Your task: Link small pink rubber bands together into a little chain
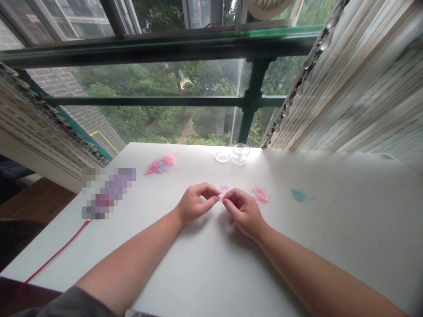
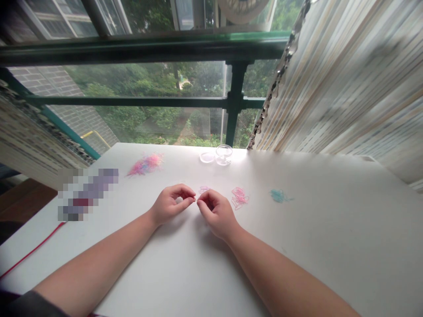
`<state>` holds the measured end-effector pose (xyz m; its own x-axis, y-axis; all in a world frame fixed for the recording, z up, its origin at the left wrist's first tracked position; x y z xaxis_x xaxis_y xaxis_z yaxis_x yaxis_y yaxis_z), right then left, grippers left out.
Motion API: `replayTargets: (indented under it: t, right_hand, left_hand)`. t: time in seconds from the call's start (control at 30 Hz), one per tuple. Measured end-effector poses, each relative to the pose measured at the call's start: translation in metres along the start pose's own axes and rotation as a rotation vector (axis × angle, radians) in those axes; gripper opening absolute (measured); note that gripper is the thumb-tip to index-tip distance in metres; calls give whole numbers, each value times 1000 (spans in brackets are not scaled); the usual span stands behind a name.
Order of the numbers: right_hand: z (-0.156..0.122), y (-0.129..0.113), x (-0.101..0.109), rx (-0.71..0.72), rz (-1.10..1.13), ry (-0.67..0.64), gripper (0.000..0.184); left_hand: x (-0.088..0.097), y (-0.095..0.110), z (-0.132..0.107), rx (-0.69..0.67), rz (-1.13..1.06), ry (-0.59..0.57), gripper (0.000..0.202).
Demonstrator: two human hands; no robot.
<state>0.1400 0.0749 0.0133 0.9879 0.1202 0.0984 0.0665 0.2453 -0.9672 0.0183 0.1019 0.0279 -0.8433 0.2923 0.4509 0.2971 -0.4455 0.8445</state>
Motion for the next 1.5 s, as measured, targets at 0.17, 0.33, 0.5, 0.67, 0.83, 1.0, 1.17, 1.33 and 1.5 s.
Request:
replayTargets:
  t: [0.17, 0.33, 0.5, 0.67, 0.83, 1.0, 1.17, 1.33, 1.5]
  right_hand:
    - [0, 1, 0, -10, 4, -3, 7]
    - [0, -1, 0, -9, -9, -5, 7]
    - [0, 0, -1, -15, -6, -14, 8]
    - [-1, -1, -2, -17, -17, -21, 9]
    - [0, -2, -3, -10, -28, -28, 10]
    - [0, -3, -3, -15, -19, -27, 11]
    - [0, -2, -2, -17, -22, -23, 12]
    - [0, -2, -2, -18, -31, -27, 12]
    - [0, -2, -3, -16, -35, -31, 10]
  left_hand:
    - [0, 0, 1, -4, 6, 0, 13]
    - [0, 0, 1, -4, 14, -6, 13]
    - [0, 0, 0, -1, 21, -3, 13]
    - [0, 1, 0, -2, 24, -2, 13]
    - [1, 2, 0, 7, 26, 0, 13]
    - [0, 2, 0, 6, 27, -7, 13]
    - [0, 1, 0, 5, 26, -2, 14]
    - [1, 2, 0, 8, 30, -2, 14]
    - [0, 2, 0, 12, 19, -5, 14]
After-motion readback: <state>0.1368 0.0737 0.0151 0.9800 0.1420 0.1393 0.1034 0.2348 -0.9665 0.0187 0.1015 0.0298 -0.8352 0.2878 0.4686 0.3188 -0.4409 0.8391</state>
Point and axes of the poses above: each hand's wrist, its own z-axis towards the middle knuckle, its own x-axis out of the back of the hand, y = z × x, the point moved 9 cm from there along z, towards the middle knuckle, and after that the axes turned 4 degrees about z, right-handed, at the moved point
